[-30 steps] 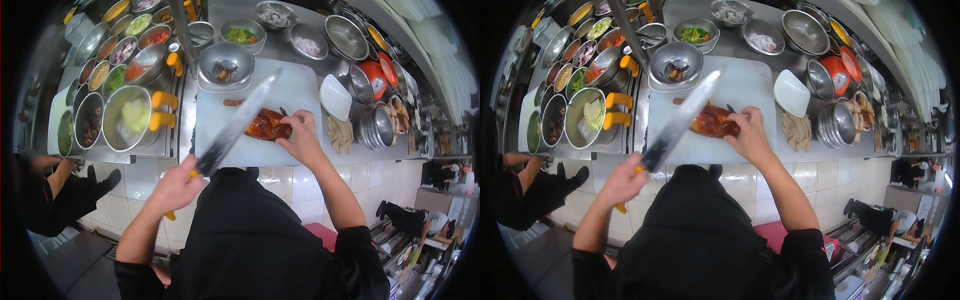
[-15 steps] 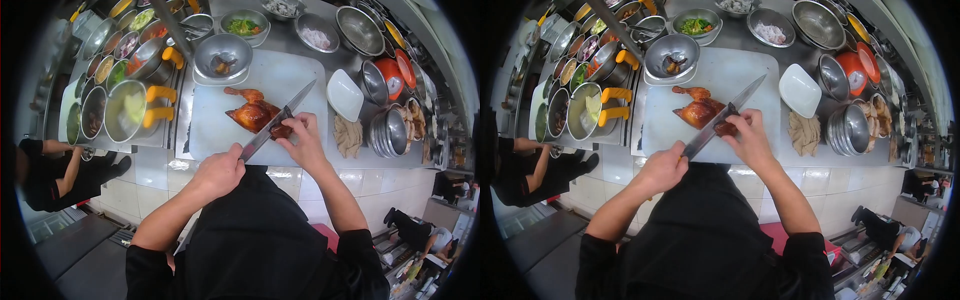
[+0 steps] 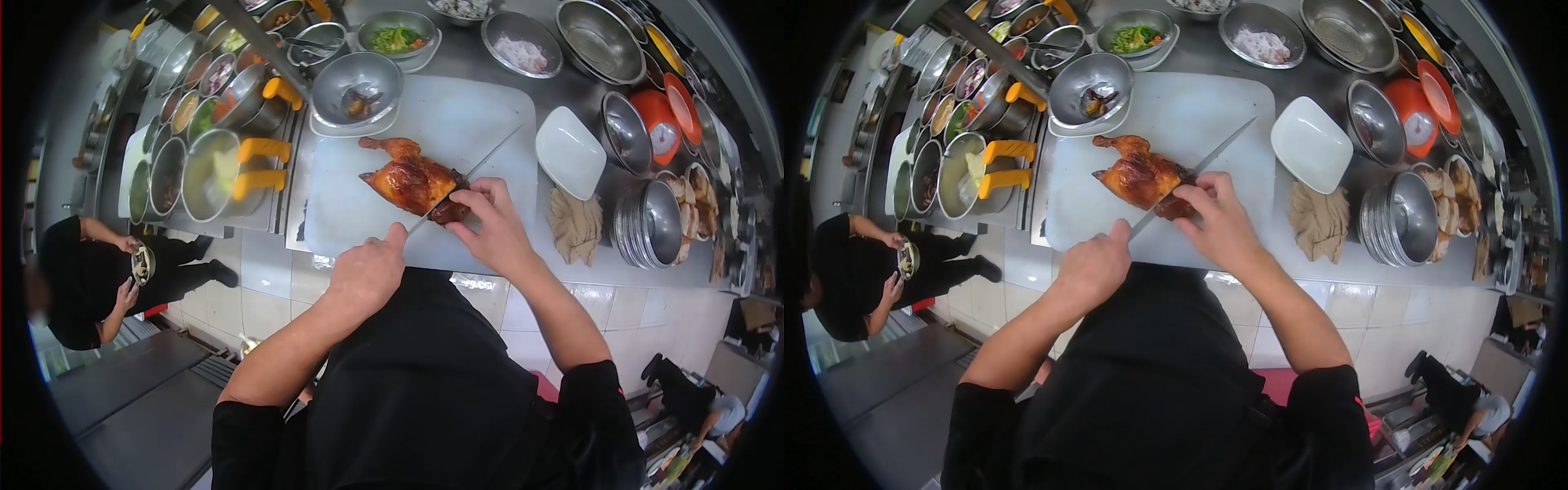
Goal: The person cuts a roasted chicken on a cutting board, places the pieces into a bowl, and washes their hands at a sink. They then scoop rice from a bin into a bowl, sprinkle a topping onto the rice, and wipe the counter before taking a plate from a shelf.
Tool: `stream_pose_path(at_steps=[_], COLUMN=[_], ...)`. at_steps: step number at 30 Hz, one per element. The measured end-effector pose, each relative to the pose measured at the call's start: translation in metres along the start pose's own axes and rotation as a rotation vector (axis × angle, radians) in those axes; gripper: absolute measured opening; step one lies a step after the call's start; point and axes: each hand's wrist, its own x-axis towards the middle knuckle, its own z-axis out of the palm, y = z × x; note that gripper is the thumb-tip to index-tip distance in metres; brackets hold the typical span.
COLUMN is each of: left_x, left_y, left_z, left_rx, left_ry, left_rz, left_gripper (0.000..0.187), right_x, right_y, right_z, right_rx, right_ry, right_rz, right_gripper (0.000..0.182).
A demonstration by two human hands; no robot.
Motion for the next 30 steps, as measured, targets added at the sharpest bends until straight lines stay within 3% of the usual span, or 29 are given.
stream_pose_path(at_steps=[6, 8, 10, 13, 18, 20, 22, 24, 27, 30], left_x=[-0.009, -0.009, 0.004, 0.027, 0.013, 0.007, 0.010, 0.019, 0.028, 0.034], left_y=[-0.002, -0.002, -0.004, -0.009, 0.007, 0.016, 0.009, -0.001, -0.018, -0.024], left_z=[0.007, 0.015, 0.027, 0.021, 0.028, 0.041, 0.035, 0.024, 0.009, 0.002], left_rx=[0.002, 0.006, -0.016, -0.063, 0.015, 0.067, 0.002, -0.076, -0.180, -0.204], left_ry=[0.038, 0.076, 0.085, 0.110, 0.038, 0.053, 0.009, -0.024, -0.067, -0.046], left_rz=[-0.019, -0.017, -0.020, -0.007, -0.051, -0.087, -0.064, -0.026, 0.020, 0.002], left_gripper=[0.012, 0.013, 0.013, 0.013, 0.016, 0.016, 0.017, 0.018, 0.021, 0.025], right_x=[0.096, 0.126, 0.126, 0.133, 0.124, 0.105, 0.063, 0.024, 0.015, 0.015], right_y=[-0.043, -0.024, 0.036, 0.058, 0.049, 0.041, 0.040, 0.030, 0.009, 0.022], right_z=[-0.051, -0.041, 0.013, 0.028, 0.006, -0.012, -0.025, -0.019, 0.017, 0.032], right_rx=[-0.235, -0.400, -0.567, -0.378, -0.111, 0.052, 0.140, 0.096, -0.175, -0.011], right_ry=[0.093, 0.071, -0.002, 0.065, 0.135, 0.243, 0.305, 0.297, 0.219, 0.157], right_rz=[-0.115, -0.136, -0.176, -0.006, 0.097, 0.147, 0.007, -0.121, -0.115, 0.048], right_gripper=[0.017, 0.022, 0.033, 0.045, 0.027, 0.034, 0.047, 0.062, 0.069, 0.065])
